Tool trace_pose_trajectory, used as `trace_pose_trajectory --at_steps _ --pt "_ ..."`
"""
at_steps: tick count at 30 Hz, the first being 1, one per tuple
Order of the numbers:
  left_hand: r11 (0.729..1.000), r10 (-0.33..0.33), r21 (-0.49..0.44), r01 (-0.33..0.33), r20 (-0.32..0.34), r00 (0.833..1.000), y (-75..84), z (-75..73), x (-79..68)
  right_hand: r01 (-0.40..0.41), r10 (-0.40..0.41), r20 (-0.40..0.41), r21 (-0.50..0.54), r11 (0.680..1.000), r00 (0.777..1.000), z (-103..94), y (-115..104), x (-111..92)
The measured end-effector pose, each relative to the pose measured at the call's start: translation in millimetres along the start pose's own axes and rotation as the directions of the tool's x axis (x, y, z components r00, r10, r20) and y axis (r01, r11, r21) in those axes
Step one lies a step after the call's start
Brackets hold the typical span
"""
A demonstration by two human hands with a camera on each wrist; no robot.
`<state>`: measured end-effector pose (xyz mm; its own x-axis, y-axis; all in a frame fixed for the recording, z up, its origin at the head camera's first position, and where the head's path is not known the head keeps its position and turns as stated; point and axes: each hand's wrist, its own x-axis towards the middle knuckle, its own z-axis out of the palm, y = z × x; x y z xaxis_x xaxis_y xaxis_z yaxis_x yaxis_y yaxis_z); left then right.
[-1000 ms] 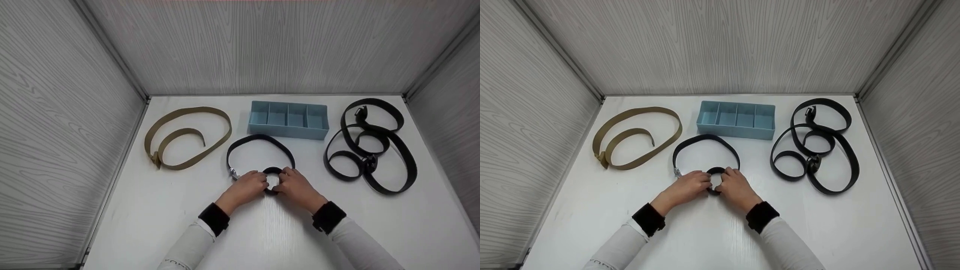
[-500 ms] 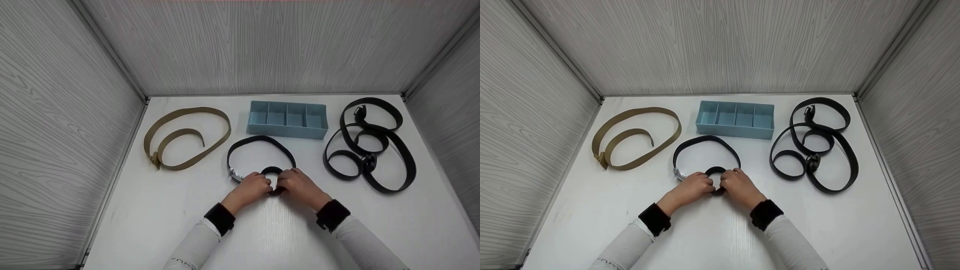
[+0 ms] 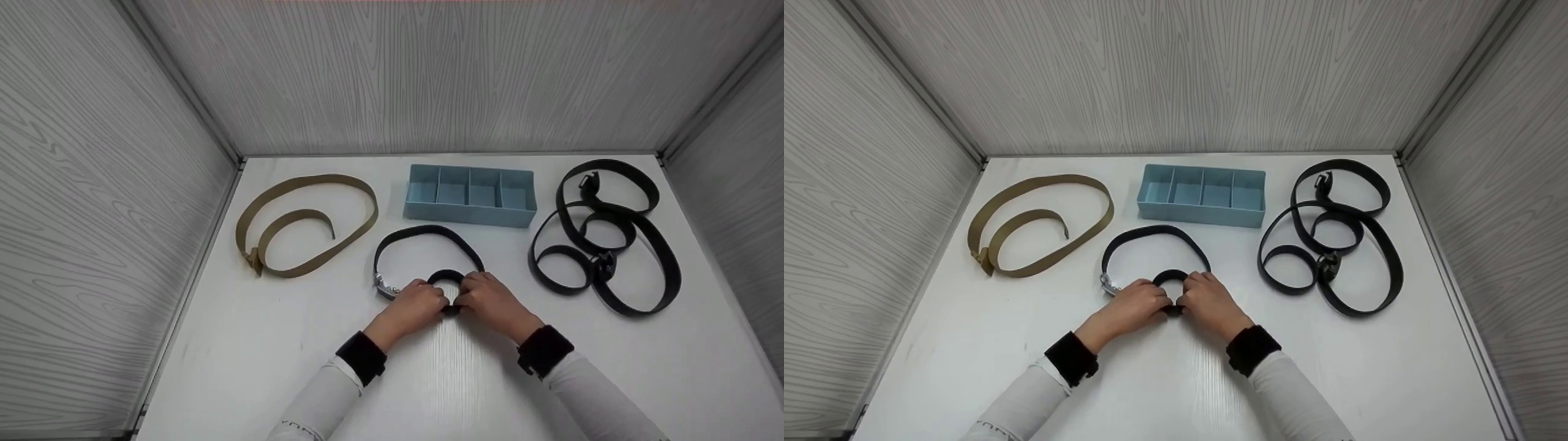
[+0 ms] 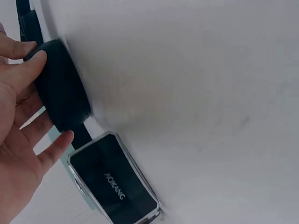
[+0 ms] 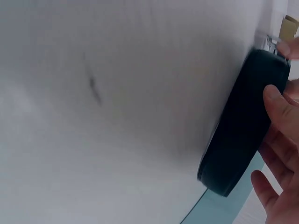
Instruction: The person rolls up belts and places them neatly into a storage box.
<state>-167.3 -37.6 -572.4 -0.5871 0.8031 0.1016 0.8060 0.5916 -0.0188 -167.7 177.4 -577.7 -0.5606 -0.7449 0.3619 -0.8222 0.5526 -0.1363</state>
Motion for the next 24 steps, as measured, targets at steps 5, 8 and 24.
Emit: trace_pose_trajectory --at_steps 5,8,24 --pt "0.999 0.032 0.003 -0.032 0.03 0.999 -5.9 0.5 0.1 0.018 -0.018 0.038 0.002 1.0 0.999 -1.5 -1.8 -0.4" --pt "0.998 0.057 0.012 -0.057 0.037 0.998 -12.0 -0.5 -1.2 0.006 -0.005 0.068 -0.015 1.0 0.998 -3.8 1.5 -2.4" --pt "0.998 0.025 0.053 -0.026 0.02 0.999 -3.7 -5.4 1.9 -0.036 0.038 0.012 -0.12 0.992 0.999 3.8 -10.2 -4.0"
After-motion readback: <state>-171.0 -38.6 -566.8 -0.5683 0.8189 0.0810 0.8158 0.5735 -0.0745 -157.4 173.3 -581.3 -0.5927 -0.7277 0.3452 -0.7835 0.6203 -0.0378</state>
